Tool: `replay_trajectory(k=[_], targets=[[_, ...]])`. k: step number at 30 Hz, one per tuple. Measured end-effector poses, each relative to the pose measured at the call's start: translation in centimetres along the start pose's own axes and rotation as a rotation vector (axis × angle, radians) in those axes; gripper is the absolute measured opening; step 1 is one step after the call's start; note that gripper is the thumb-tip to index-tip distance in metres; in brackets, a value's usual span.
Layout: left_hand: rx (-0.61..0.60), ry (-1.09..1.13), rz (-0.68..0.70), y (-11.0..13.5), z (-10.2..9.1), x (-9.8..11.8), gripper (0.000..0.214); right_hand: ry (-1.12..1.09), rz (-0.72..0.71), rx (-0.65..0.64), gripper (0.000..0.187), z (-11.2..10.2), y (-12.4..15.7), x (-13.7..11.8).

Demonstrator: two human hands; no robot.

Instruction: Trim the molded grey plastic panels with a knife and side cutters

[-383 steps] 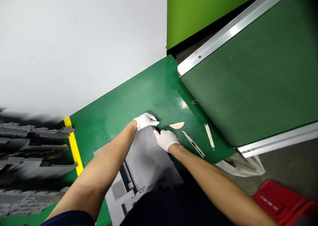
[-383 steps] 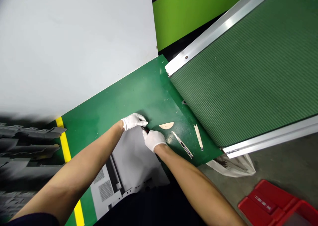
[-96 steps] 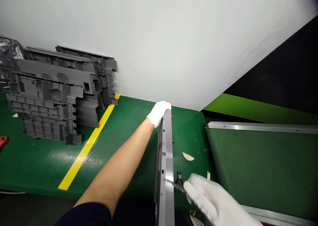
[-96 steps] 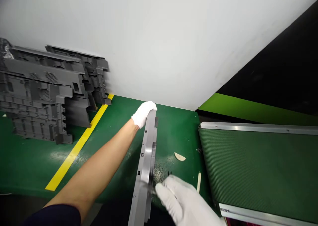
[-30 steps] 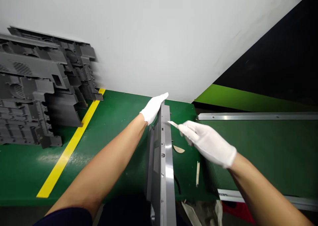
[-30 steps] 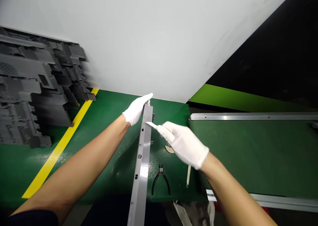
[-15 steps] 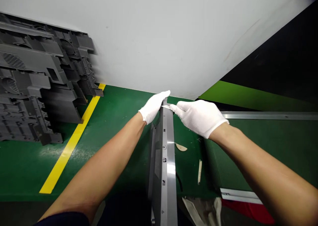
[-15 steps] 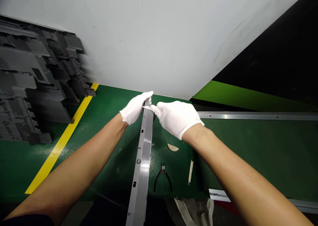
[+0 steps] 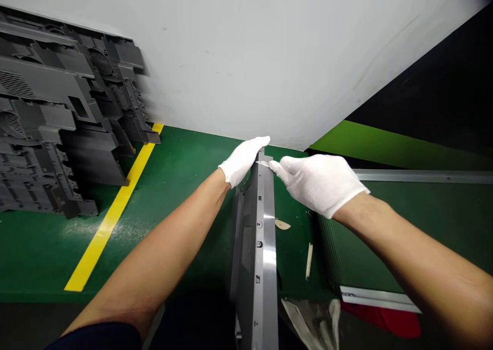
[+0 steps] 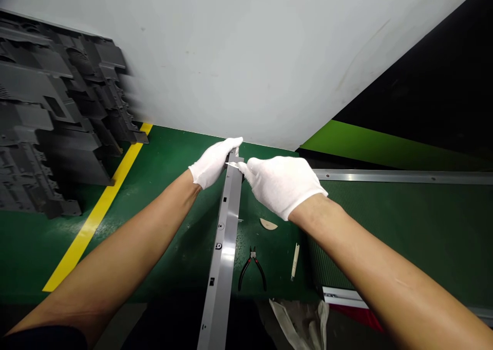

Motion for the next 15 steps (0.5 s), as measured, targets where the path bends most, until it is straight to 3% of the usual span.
replay_trajectory(k=[15], targets=[[0.035, -0.002, -0.008, 0.2, 0.5, 0.1, 0.026, -0.041, -0.029, 0.049, 0.068, 0.1, 1.1, 0.0]])
Point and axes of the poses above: each hand's wrist, its own y-axis away from the middle knuckle, its own z-axis out of the palm, x = y × z, the point moved 10 cm from there along -y, towards the middle knuckle, and after that the axes turned 9 degrees about -z, right-handed, at the moved point
